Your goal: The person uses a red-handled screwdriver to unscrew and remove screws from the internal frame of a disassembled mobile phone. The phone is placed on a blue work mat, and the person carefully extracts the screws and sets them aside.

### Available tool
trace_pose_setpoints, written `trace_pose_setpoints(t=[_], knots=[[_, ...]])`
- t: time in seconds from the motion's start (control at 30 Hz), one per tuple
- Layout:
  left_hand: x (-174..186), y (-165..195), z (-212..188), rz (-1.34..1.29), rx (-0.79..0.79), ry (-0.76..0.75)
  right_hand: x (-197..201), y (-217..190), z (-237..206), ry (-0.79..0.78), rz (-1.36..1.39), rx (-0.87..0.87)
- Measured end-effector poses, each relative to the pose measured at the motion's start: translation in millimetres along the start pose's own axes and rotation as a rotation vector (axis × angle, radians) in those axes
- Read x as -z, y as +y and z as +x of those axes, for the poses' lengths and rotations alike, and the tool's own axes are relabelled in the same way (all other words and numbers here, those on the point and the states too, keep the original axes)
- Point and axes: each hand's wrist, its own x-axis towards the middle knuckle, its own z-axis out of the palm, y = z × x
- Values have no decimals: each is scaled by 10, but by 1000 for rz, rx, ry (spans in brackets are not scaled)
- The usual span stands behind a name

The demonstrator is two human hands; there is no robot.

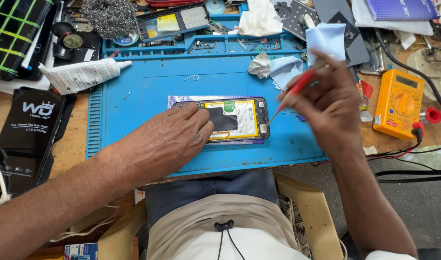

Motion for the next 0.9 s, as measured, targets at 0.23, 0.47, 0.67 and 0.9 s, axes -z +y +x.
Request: trace_pose_setpoints(t=[0.23,0.47,0.67,0.9], knots=[[-13,-10,-31,0,10,39,4,7,-10,90,4,1],[-58,11,-46,-31,25,-7,42,76,-50,107,-62,44],[-94,-62,-145,-223,20,247,14,77,-108,232,-86,103],[-204,-153,-381,-546,242,439,-473,-153,-136,-14,-10,308]])
